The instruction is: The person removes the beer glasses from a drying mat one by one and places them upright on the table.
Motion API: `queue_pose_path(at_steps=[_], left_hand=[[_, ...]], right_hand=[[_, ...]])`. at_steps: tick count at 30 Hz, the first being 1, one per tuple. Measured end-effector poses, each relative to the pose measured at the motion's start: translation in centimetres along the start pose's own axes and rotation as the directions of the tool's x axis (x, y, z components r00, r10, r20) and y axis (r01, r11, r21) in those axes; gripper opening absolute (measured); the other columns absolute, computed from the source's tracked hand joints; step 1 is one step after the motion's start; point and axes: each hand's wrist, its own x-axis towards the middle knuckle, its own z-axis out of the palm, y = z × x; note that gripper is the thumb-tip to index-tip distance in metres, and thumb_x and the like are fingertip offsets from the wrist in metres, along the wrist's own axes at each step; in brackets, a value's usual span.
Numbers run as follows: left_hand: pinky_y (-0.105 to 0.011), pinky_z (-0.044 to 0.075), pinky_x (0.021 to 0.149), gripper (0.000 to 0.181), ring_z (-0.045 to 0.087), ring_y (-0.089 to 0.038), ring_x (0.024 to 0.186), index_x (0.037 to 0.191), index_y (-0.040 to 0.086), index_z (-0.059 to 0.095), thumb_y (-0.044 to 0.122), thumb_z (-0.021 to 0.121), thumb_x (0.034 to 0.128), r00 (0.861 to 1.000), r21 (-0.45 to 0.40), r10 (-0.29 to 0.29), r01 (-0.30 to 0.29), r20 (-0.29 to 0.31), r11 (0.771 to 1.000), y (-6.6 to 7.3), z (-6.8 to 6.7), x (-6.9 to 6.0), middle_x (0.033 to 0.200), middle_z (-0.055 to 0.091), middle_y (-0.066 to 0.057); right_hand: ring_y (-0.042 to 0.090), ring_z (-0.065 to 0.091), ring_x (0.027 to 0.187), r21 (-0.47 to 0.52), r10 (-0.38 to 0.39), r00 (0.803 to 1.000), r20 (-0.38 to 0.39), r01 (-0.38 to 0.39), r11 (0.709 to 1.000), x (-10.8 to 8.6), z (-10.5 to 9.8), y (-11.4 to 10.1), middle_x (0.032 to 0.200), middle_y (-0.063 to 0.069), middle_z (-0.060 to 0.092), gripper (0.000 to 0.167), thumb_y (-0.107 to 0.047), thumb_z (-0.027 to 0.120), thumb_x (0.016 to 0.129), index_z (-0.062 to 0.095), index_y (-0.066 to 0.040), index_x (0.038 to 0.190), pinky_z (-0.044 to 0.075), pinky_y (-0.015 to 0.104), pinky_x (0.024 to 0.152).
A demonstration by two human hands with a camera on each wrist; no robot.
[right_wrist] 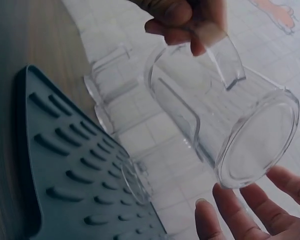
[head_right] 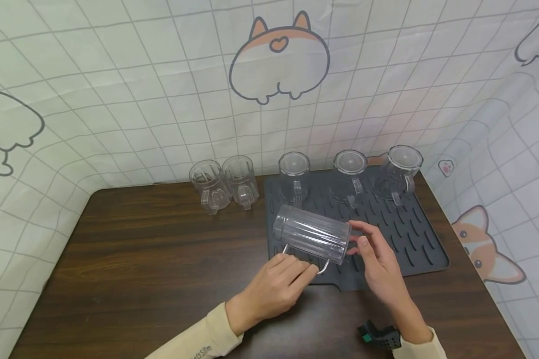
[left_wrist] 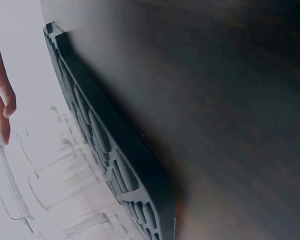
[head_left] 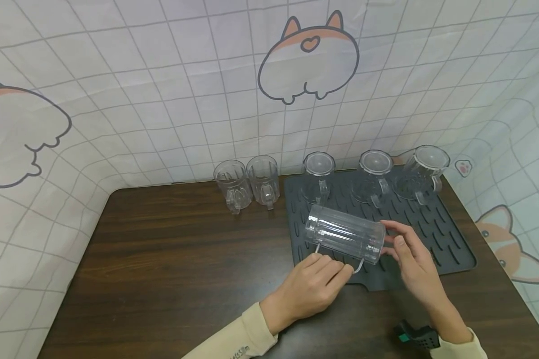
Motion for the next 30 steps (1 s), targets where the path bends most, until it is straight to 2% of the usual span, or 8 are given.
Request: queue_pose_path(at_steps=[11,17,24,30], left_hand=[[-0.019,0.047,0.072,0.025,0.058,-0.006,0.076,0.102,0.014,0.073,0.015,0.048,0.1073,1.000,-0.001,-0.010,0.010,0.024,1.000,0.4,0.0,-0.4,0.088,0.066,0.009],[-0.019,0.045,0.069,0.026,0.058,-0.006,0.075,0.103,0.014,0.074,0.015,0.048,0.1075,0.998,-0.009,-0.037,0.037,0.042,0.999,0.8,0.2,-0.9,0.089,0.067,0.009],[-0.019,0.044,0.070,0.024,0.057,-0.006,0.074,0.103,0.015,0.074,0.015,0.051,0.1062,0.998,0.003,-0.040,0.039,0.050,0.999,1.1,0.5,-1.3,0.088,0.066,0.009],[-0.019,0.043,0.068,0.025,0.056,-0.006,0.073,0.102,0.015,0.074,0.014,0.049,0.1062,0.997,0.007,-0.056,0.056,0.049,0.998,1.0,0.5,-1.5,0.087,0.066,0.009]], right_hand=[[-0.009,0.056,0.121,0.029,0.064,0.998,0.020,-0.065,0.997,0.0,1.0,0.0,0.136,-0.015,0.049,0.038,-0.007,0.034,0.112,0.040,0.007,0.147,0.051,0.005,0.092],[-0.009,0.057,0.114,-0.029,0.119,0.993,0.013,-0.118,0.993,0.1,1.6,0.2,0.133,-0.021,0.048,0.040,-0.007,0.046,0.108,0.041,0.001,0.147,0.050,0.004,0.089],[-0.008,0.059,0.114,0.045,0.148,0.989,0.017,-0.149,0.988,-0.1,1.9,0.4,0.134,-0.015,0.050,0.045,0.000,0.054,0.103,0.042,-0.001,0.146,0.052,0.008,0.085],[-0.004,0.056,0.118,0.033,0.161,0.987,0.024,-0.161,0.986,0.4,2.4,0.3,0.135,-0.014,0.047,0.051,0.000,0.061,0.099,0.042,-0.001,0.146,0.055,0.012,0.082]])
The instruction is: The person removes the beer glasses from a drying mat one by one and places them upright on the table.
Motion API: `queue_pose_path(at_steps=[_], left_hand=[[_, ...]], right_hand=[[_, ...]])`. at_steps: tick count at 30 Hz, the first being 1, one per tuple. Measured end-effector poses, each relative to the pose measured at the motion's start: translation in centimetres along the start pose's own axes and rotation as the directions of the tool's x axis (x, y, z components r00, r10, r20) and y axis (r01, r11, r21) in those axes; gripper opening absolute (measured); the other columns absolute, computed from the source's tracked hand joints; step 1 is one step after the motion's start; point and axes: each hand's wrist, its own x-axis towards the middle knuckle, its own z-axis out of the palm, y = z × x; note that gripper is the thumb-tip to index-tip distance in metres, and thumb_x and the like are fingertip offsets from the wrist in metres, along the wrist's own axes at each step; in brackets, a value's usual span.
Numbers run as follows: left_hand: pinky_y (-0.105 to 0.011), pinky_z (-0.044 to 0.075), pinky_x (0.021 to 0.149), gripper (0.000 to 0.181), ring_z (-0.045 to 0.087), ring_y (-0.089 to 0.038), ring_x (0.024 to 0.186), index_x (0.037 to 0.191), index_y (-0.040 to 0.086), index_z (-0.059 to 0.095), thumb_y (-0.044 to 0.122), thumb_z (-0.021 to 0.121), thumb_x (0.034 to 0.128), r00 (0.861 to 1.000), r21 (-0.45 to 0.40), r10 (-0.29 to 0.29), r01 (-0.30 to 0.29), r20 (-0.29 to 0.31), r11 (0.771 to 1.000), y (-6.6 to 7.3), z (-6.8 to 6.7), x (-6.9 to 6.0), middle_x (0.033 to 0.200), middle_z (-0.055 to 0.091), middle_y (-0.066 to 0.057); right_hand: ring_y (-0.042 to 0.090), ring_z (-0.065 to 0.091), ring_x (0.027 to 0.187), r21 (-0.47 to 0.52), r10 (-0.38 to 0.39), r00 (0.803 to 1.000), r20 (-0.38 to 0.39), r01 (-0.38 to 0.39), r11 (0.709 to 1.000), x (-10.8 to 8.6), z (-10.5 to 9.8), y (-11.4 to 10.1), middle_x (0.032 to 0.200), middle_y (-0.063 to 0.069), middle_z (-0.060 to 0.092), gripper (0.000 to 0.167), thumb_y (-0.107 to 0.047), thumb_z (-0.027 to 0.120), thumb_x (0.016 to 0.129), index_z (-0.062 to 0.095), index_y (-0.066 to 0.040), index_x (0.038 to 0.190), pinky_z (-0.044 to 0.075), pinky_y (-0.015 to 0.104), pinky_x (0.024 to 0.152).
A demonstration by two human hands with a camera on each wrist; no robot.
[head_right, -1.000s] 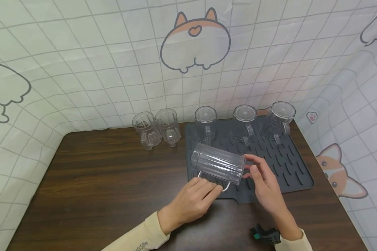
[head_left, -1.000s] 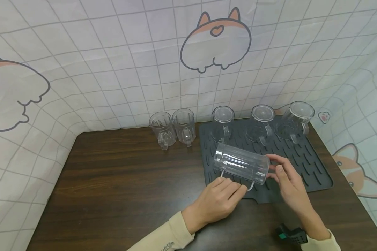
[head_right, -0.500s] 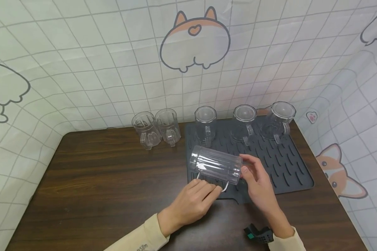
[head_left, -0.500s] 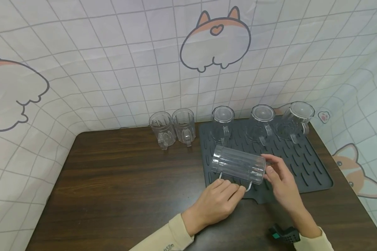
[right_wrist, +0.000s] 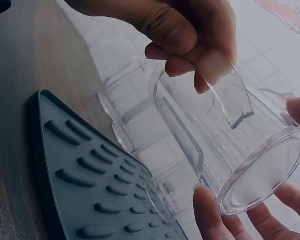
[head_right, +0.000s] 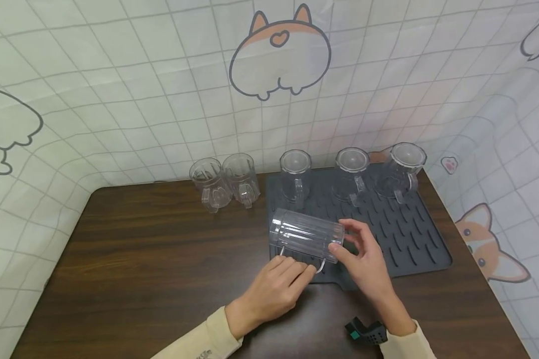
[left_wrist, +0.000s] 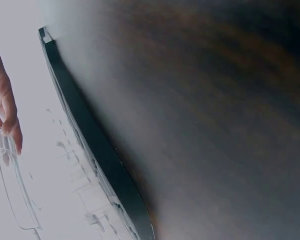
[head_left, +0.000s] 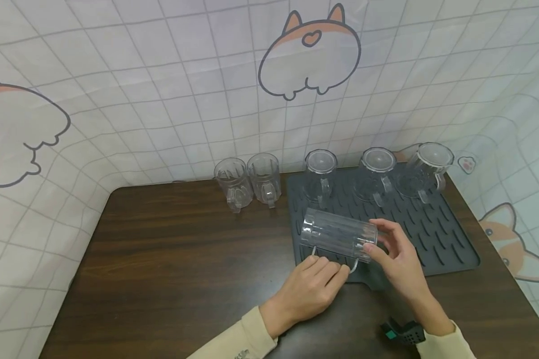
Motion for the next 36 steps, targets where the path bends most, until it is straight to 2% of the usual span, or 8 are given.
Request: queue_pose_path(at_steps=[10,22,28,32,36], left_hand=[[-0.020,0.044,0.070,0.023,0.057,-0.007,0.075,0.106,0.015,0.074,0.014,0.050,0.1055,1.000,0.007,-0.011,0.010,0.026,1.000,0.0,0.2,-0.1,0.090,0.067,0.009],[-0.021,0.044,0.071,0.023,0.058,-0.007,0.077,0.108,0.015,0.073,0.014,0.050,0.1056,0.997,-0.004,-0.022,0.023,0.070,1.000,0.1,0.0,-0.1,0.092,0.068,0.009],[-0.021,0.045,0.073,0.024,0.059,-0.007,0.078,0.109,0.015,0.072,0.013,0.049,0.1047,0.996,-0.011,-0.039,0.040,0.086,0.999,0.1,-0.2,0.3,0.093,0.068,0.009],[-0.023,0.047,0.079,0.027,0.062,-0.008,0.085,0.111,0.017,0.074,0.012,0.048,0.1030,0.994,-0.046,-0.061,0.065,0.086,0.997,0.0,-0.4,0.5,0.097,0.071,0.009],[-0.026,0.049,0.088,0.029,0.065,-0.010,0.096,0.111,0.019,0.075,0.011,0.050,0.0992,0.992,-0.110,-0.110,0.115,0.056,0.987,-0.4,-0.9,0.8,0.102,0.072,0.008]], right_hand=[[0.003,0.057,0.116,0.055,0.008,1.000,-0.010,-0.008,0.998,0.4,0.2,0.0,0.132,-0.009,0.050,0.047,0.001,0.060,0.099,0.045,-0.002,0.144,0.054,0.012,0.083],[0.002,0.056,0.117,0.057,-0.001,1.000,-0.014,0.002,0.998,0.3,0.2,0.1,0.132,-0.010,0.049,0.046,0.002,0.059,0.100,0.044,0.001,0.143,0.055,0.012,0.082],[0.003,0.057,0.116,0.097,-0.017,1.000,-0.026,0.019,0.995,0.4,0.1,0.0,0.132,-0.009,0.050,0.045,0.004,0.059,0.099,0.046,-0.001,0.142,0.055,0.011,0.081],[0.004,0.057,0.113,0.119,-0.026,0.999,-0.042,0.031,0.992,0.2,0.0,0.0,0.131,-0.008,0.051,0.044,0.006,0.059,0.098,0.047,-0.001,0.140,0.055,0.012,0.080],[0.004,0.058,0.113,0.122,-0.028,0.998,-0.058,0.034,0.992,0.3,-0.1,0.0,0.131,-0.008,0.051,0.044,0.006,0.059,0.098,0.047,0.000,0.140,0.055,0.012,0.081]])
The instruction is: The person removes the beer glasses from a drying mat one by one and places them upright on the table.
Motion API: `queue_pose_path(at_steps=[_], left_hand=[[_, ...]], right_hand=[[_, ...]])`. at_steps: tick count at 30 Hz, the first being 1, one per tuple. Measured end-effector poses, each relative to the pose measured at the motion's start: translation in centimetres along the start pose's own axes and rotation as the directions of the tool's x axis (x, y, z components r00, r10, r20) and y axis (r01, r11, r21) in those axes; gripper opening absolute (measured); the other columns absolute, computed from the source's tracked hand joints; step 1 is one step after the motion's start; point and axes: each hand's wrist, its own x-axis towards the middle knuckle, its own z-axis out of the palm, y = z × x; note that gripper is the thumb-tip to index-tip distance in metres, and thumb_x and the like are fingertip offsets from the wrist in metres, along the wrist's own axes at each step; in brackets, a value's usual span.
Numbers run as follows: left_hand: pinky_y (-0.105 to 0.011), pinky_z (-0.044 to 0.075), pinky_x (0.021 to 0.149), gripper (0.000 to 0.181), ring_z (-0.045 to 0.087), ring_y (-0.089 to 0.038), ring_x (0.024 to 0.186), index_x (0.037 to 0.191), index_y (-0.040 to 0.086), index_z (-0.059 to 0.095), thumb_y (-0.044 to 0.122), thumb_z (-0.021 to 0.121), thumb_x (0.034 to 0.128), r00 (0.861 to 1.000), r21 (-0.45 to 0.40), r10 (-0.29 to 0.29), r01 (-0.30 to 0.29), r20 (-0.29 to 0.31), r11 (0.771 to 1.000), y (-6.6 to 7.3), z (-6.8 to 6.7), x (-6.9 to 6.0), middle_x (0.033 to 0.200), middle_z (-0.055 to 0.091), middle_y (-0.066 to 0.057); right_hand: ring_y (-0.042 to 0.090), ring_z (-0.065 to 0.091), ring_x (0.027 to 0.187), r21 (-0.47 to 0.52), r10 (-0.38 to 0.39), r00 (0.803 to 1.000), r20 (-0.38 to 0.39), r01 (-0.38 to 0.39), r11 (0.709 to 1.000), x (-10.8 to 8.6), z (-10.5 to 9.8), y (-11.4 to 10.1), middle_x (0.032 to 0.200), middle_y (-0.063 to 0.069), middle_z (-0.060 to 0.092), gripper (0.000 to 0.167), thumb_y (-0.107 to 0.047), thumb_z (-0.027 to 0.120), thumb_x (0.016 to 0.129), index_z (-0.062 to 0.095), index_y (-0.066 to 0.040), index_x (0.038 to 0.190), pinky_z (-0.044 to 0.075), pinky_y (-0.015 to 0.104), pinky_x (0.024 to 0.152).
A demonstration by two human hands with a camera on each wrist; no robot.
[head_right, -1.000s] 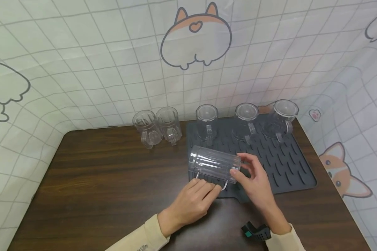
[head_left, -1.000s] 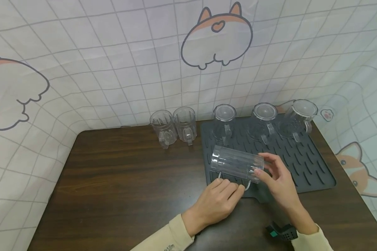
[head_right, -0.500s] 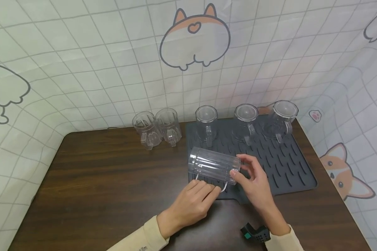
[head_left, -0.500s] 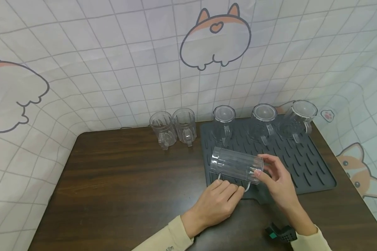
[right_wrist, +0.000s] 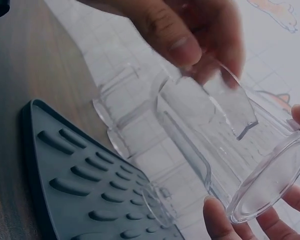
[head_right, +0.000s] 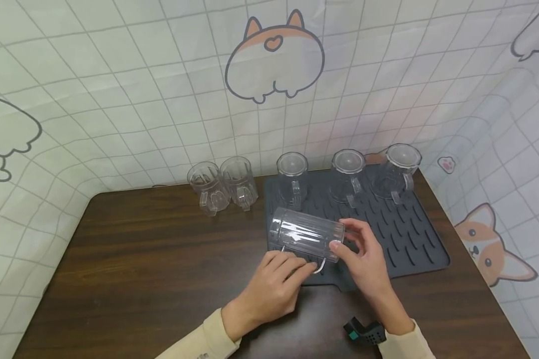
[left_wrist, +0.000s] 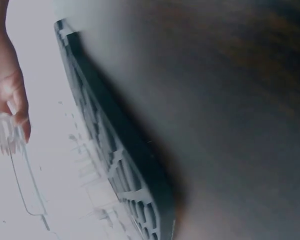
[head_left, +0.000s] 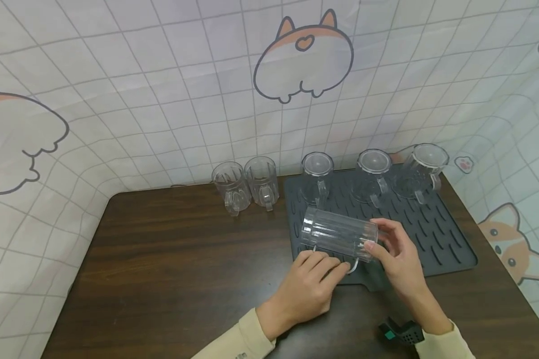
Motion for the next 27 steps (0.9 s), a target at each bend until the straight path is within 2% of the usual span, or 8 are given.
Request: queue_pose_path(at_steps=[5,8,12,16,19,21,24,27], left_hand=[[-0.030,0.048,0.092,0.018,0.064,-0.016,0.103,0.111,0.018,0.074,0.018,0.062,0.0985,0.996,-0.068,-0.051,0.045,-0.077,0.997,-0.6,-0.5,0.2,0.106,0.071,0.003],[-0.031,0.048,0.091,0.013,0.063,-0.018,0.102,0.107,0.016,0.074,0.020,0.068,0.0965,0.988,-0.093,-0.069,0.056,-0.139,0.994,-1.0,-0.6,0.3,0.105,0.071,0.001],[-0.032,0.048,0.089,0.006,0.063,-0.018,0.098,0.097,0.014,0.072,0.016,0.066,0.0962,0.968,-0.164,-0.130,0.095,-0.217,0.982,-1.5,-0.8,0.6,0.100,0.071,0.000],[-0.030,0.046,0.082,0.007,0.062,-0.018,0.094,0.095,0.011,0.068,0.012,0.062,0.0973,0.938,-0.292,-0.241,0.164,-0.250,0.942,-1.9,-0.9,0.8,0.098,0.068,-0.001],[-0.030,0.045,0.080,0.004,0.060,-0.018,0.091,0.096,0.009,0.066,0.009,0.062,0.0963,0.908,-0.398,-0.339,0.224,-0.245,0.889,-2.0,-1.0,0.8,0.098,0.066,-0.002],[-0.030,0.046,0.079,0.004,0.059,-0.018,0.088,0.097,0.008,0.065,0.005,0.064,0.0947,0.883,-0.471,-0.412,0.272,-0.224,0.839,-2.0,-1.1,0.7,0.097,0.065,-0.003],[-0.030,0.050,0.079,0.009,0.059,-0.017,0.087,0.098,0.009,0.064,0.000,0.065,0.0930,0.840,-0.579,-0.519,0.347,-0.158,0.738,-2.0,-1.2,0.5,0.097,0.065,-0.004],[-0.030,0.053,0.076,0.010,0.059,-0.017,0.086,0.097,0.009,0.063,-0.001,0.064,0.0948,0.786,-0.668,-0.613,0.419,-0.072,0.615,-1.9,-1.1,0.1,0.095,0.065,-0.005]], right_hand=[[0.002,0.060,0.110,0.048,0.002,1.000,-0.020,-0.001,0.999,0.1,-0.1,0.0,0.127,-0.006,0.053,0.043,0.007,0.058,0.098,0.047,-0.001,0.138,0.055,0.011,0.082],[0.002,0.061,0.108,0.084,0.009,0.999,-0.033,-0.006,0.996,0.2,-0.3,0.0,0.126,-0.005,0.055,0.042,0.008,0.057,0.098,0.048,-0.003,0.137,0.055,0.012,0.081],[0.004,0.062,0.107,0.115,0.021,0.999,-0.042,-0.016,0.993,0.3,-0.5,-0.2,0.127,-0.003,0.055,0.042,0.007,0.056,0.099,0.049,-0.006,0.137,0.056,0.012,0.082],[0.006,0.061,0.109,0.136,0.026,0.998,-0.053,-0.019,0.991,0.5,-0.5,-0.6,0.128,-0.002,0.053,0.042,0.007,0.056,0.099,0.049,-0.009,0.137,0.056,0.012,0.083],[0.006,0.061,0.110,0.142,0.029,0.998,-0.060,-0.020,0.990,0.6,-0.5,-0.8,0.129,-0.001,0.053,0.042,0.006,0.055,0.099,0.049,-0.010,0.137,0.056,0.012,0.085],[0.007,0.061,0.111,0.145,0.032,0.997,-0.066,-0.022,0.989,0.7,-0.4,-1.0,0.129,-0.001,0.053,0.041,0.006,0.055,0.100,0.049,-0.011,0.137,0.056,0.012,0.085],[0.007,0.061,0.111,0.151,0.034,0.997,-0.076,-0.022,0.988,0.9,-0.3,-1.2,0.129,0.000,0.053,0.041,0.006,0.055,0.100,0.050,-0.011,0.137,0.057,0.013,0.085],[0.008,0.062,0.111,0.162,0.026,0.996,-0.082,-0.012,0.987,1.0,-0.1,-1.4,0.129,0.001,0.054,0.042,0.006,0.055,0.099,0.050,-0.011,0.137,0.058,0.013,0.085]])
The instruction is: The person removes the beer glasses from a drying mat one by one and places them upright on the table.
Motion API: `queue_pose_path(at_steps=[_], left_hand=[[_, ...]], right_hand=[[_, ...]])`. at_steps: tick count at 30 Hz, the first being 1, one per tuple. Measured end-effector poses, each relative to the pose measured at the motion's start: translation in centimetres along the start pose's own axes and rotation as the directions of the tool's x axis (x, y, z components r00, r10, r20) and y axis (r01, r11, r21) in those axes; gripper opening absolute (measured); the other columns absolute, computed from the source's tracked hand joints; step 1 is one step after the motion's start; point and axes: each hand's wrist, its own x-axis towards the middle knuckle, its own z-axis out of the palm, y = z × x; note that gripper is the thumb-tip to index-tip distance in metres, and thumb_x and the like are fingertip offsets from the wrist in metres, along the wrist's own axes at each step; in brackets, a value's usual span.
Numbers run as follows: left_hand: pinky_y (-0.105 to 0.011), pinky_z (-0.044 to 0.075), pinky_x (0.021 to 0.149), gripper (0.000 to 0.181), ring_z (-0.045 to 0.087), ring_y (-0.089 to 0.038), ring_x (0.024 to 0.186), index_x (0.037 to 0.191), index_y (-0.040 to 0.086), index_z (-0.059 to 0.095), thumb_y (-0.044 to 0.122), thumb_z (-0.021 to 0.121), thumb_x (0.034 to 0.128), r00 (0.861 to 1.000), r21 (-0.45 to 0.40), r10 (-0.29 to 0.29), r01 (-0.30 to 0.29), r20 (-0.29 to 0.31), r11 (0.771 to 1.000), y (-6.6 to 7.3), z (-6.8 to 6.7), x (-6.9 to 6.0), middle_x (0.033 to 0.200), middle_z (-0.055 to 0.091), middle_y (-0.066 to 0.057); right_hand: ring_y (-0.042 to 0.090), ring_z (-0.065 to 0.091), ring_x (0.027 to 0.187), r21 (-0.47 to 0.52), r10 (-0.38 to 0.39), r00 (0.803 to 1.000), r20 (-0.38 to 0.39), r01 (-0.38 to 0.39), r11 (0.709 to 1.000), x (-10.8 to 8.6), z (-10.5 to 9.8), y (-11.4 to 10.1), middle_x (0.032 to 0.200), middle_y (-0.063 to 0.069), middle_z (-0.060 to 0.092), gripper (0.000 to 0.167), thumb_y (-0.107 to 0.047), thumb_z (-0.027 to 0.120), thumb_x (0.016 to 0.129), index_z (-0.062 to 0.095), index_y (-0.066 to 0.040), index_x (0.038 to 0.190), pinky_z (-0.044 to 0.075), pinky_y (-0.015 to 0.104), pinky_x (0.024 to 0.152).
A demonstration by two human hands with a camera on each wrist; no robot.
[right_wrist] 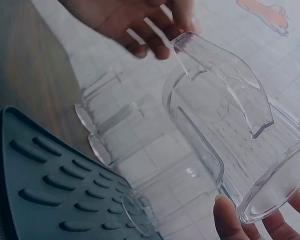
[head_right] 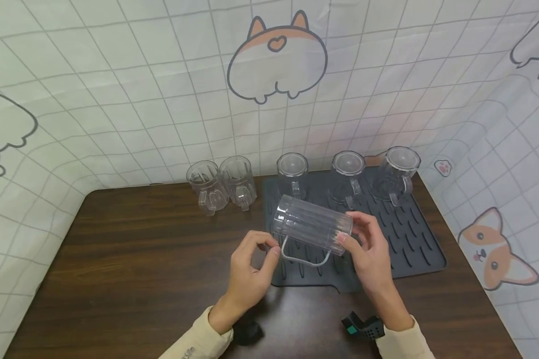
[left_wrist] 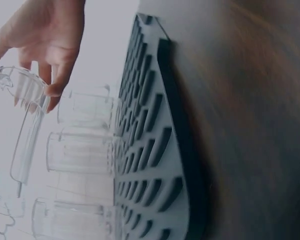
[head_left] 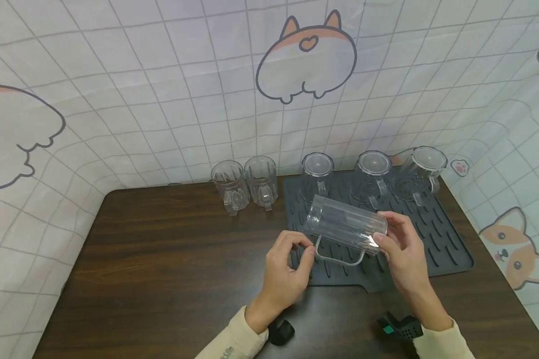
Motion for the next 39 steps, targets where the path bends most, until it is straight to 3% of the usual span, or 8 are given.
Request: queue_pose_path(at_steps=[4,7,13,18,24,28,31,39], left_hand=[[-0.026,0.053,0.076,0.005,0.059,-0.014,0.084,0.099,0.008,0.063,0.003,0.063,0.0989,0.980,-0.111,-0.199,0.200,0.023,0.973,0.0,-0.1,-0.4,0.095,0.066,-0.009],[-0.023,0.052,0.077,0.003,0.059,-0.010,0.086,0.103,0.004,0.062,0.005,0.060,0.1013,0.925,-0.226,-0.370,0.380,0.085,0.897,0.1,-0.2,-0.5,0.098,0.066,-0.015],[-0.020,0.050,0.078,0.011,0.063,-0.007,0.087,0.109,-0.001,0.056,0.009,0.054,0.1051,0.767,-0.435,-0.601,0.631,0.225,0.642,-0.1,-0.2,-0.2,0.097,0.064,-0.008],[-0.021,0.051,0.077,0.006,0.061,-0.007,0.086,0.107,0.011,0.054,0.016,0.051,0.1071,0.700,-0.569,-0.625,0.686,0.346,0.453,-0.5,0.1,-0.5,0.095,0.063,0.007],[-0.027,0.057,0.092,0.013,0.071,-0.011,0.102,0.109,0.017,0.055,0.027,0.048,0.1077,0.638,-0.686,-0.571,0.707,0.516,0.170,-0.4,0.6,-1.1,0.103,0.064,0.005],[-0.031,0.057,0.100,0.021,0.072,-0.016,0.112,0.111,0.016,0.057,0.031,0.041,0.1087,0.615,-0.722,-0.555,0.691,0.559,0.039,-0.2,1.0,-1.5,0.105,0.064,0.004],[-0.030,0.056,0.102,0.026,0.072,-0.016,0.112,0.113,0.017,0.057,0.030,0.035,0.1091,0.619,-0.753,-0.541,0.657,0.569,-0.039,-0.1,1.5,-1.9,0.105,0.065,0.005],[-0.032,0.053,0.105,0.036,0.071,-0.013,0.109,0.110,0.021,0.060,0.027,0.025,0.1079,0.662,-0.819,-0.523,0.556,0.537,-0.138,0.0,2.4,-2.4,0.104,0.068,0.008]], right_hand=[[0.009,0.063,0.111,0.035,-0.018,1.000,0.000,0.018,0.999,0.1,0.2,-0.2,0.128,0.003,0.055,0.042,0.008,0.054,0.098,0.051,-0.010,0.136,0.058,0.014,0.085],[0.009,0.063,0.111,0.060,-0.029,1.000,-0.002,0.029,0.998,0.2,0.3,-0.2,0.128,0.003,0.055,0.043,0.010,0.053,0.097,0.052,-0.011,0.135,0.059,0.015,0.085],[0.010,0.064,0.111,0.091,-0.044,0.999,0.002,0.043,0.995,0.3,0.6,-0.3,0.129,0.004,0.056,0.045,0.011,0.052,0.096,0.053,-0.009,0.136,0.059,0.016,0.086],[0.011,0.063,0.111,0.109,-0.049,0.999,0.001,0.048,0.993,0.3,0.9,-0.3,0.130,0.004,0.056,0.045,0.011,0.051,0.096,0.052,-0.009,0.136,0.060,0.017,0.087],[0.011,0.062,0.110,0.128,-0.035,0.999,0.005,0.034,0.991,0.1,1.2,0.0,0.130,0.003,0.056,0.045,0.011,0.050,0.097,0.053,-0.011,0.136,0.060,0.018,0.085],[0.010,0.062,0.111,0.121,-0.035,0.999,0.013,0.034,0.992,0.0,1.5,0.1,0.130,0.003,0.055,0.045,0.011,0.050,0.097,0.052,-0.010,0.136,0.060,0.018,0.086],[0.011,0.062,0.112,0.112,-0.030,1.000,0.010,0.028,0.993,0.0,1.6,0.2,0.130,0.004,0.055,0.044,0.011,0.050,0.097,0.052,-0.010,0.136,0.060,0.018,0.086],[0.010,0.062,0.113,0.118,-0.015,1.000,0.008,0.014,0.993,-0.1,1.9,0.3,0.130,0.004,0.054,0.044,0.010,0.050,0.097,0.052,-0.011,0.136,0.060,0.018,0.087]])
